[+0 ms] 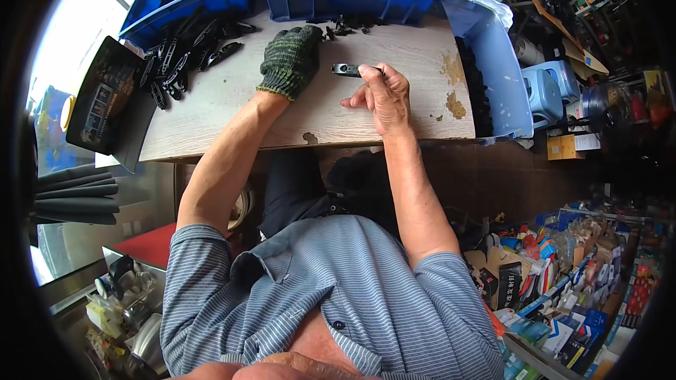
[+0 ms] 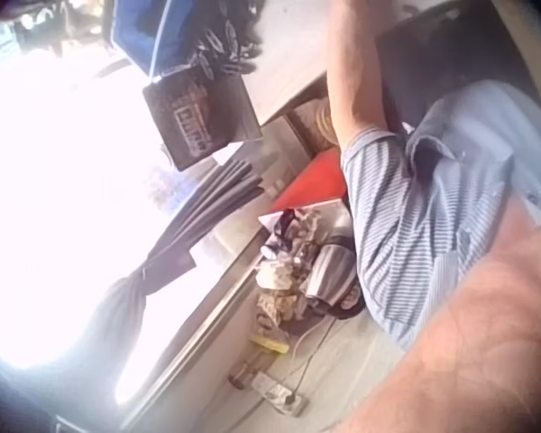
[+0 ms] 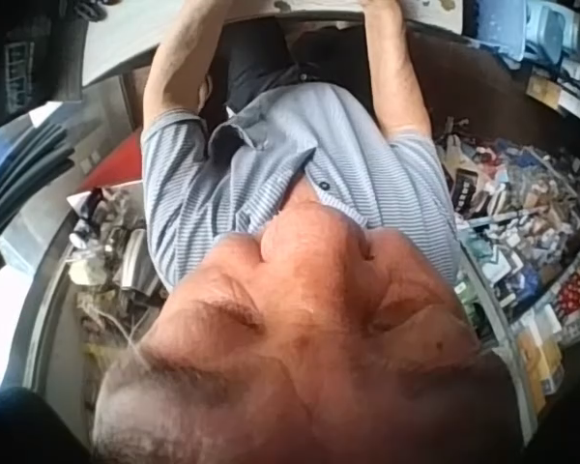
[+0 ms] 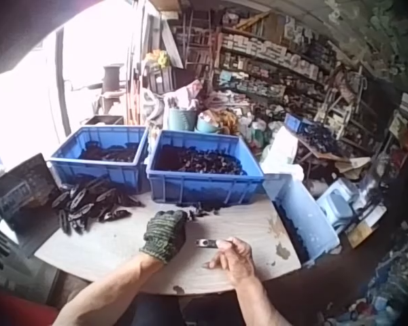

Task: Assembling small black plastic components by hand at a workbench.

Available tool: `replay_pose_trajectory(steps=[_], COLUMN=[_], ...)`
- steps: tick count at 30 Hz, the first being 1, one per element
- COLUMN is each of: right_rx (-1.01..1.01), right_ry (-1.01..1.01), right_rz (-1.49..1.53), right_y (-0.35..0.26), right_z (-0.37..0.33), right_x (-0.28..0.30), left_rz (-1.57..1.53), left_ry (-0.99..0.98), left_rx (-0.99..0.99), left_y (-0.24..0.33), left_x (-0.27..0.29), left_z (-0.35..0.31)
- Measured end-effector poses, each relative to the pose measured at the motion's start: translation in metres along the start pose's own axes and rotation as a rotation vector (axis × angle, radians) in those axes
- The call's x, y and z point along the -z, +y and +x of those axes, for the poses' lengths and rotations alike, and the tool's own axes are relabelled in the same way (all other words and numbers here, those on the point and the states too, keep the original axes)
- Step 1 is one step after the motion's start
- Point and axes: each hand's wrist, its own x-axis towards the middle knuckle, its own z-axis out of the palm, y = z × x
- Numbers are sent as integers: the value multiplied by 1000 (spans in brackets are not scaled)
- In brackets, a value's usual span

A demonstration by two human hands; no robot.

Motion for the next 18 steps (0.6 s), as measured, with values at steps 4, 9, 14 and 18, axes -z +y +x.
replay_pose_trajectory(steps=[4,9,14,18], right_rx=[-9,-86,-113,-128], right_ry=[-12,59,231,390], right_rz=[6,16,83,103], right_y=[-4,-8,-9,-20], right_z=[-1,-2,7,16], right_x=[0,0,11,27], left_rz=[-64,-160,-273,-312], left_ry=[177,384,472,498], left_rx=[-73,-153,-140,-74], left_y=[-13,-9,-2,-6], left_x=[10,38,45,49], left_z=[-20,-46,-66,-74])
